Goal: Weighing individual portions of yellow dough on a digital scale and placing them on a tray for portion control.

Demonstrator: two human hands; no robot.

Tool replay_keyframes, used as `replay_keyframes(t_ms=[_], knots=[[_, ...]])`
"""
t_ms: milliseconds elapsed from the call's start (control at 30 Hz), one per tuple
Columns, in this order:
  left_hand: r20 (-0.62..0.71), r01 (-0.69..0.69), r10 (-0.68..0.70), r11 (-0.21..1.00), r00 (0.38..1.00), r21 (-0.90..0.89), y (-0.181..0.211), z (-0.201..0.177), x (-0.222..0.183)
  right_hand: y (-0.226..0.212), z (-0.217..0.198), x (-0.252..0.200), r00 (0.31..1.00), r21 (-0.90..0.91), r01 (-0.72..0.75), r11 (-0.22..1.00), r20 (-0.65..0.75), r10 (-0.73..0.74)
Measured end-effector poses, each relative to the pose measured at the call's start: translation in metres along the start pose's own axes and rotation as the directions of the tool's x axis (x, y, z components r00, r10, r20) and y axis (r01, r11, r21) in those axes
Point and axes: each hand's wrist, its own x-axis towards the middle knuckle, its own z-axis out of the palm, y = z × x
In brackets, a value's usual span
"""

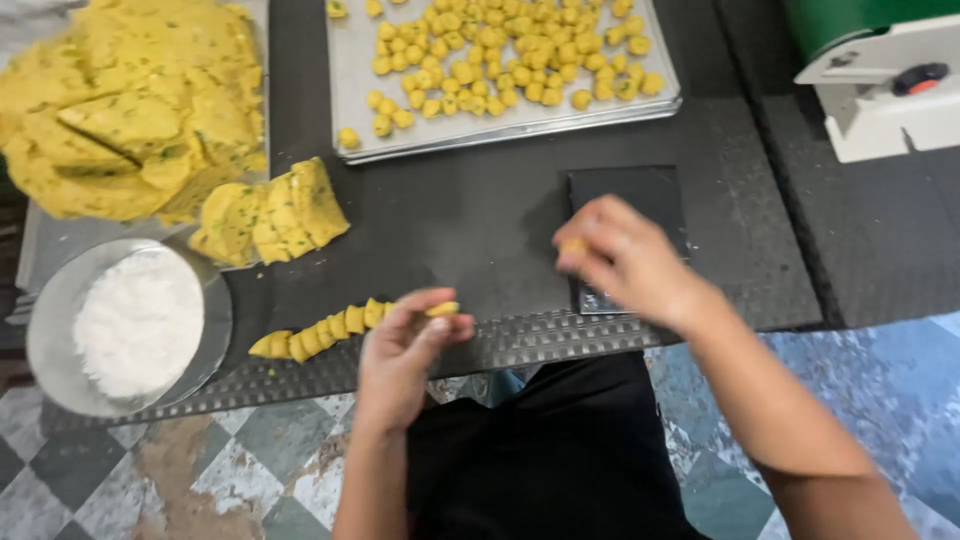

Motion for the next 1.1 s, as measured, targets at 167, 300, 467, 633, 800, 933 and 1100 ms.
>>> replay_keyframes(t_ms=[167,300,467,633,800,933,1100], knots=[[0.079,0.028,-0.025,0.999,0.997,-0.033,-0.003,0.026,-0.004,-0.071,0.021,-0.009,0.996,0.198,0.072,0.978,0.028,-0.079],[0.106,-0.005,-0.001,0.998,0.994,0.061,-0.008,0.029,-0.007,-0.094,0.024,-0.008,0.964,0.129,0.262,0.956,0.02,-0.266],[0.123,0.068,-0.078,0.994,0.989,0.087,0.001,0.032,-0.025,-0.095,0.036,-0.02,0.978,0.296,0.183,0.938,0.044,-0.205],[0.155,0.055,-0.073,0.991,0.985,0.12,0.007,0.018,-0.028,-0.068,0.037,-0.027,0.992,0.659,-0.093,0.746,0.126,0.013],[0.011,-0.185,0.27,0.626,0.963,0.758,0.042,-0.002,-0.013,-0.042,0.0,-0.026,0.942,0.668,-0.261,0.697,0.019,0.335],[0.131,-0.202,0.196,0.407,0.972,0.891,0.049,0.002,-0.006,-0.024,-0.022,-0.036,0.897,0.769,-0.296,0.567,0.019,0.442],[0.467,-0.491,0.209,0.079,0.859,0.867,0.01,-0.013,0.013,-0.002,-0.041,-0.041,0.863,0.427,-0.306,0.851,-0.254,0.438]])
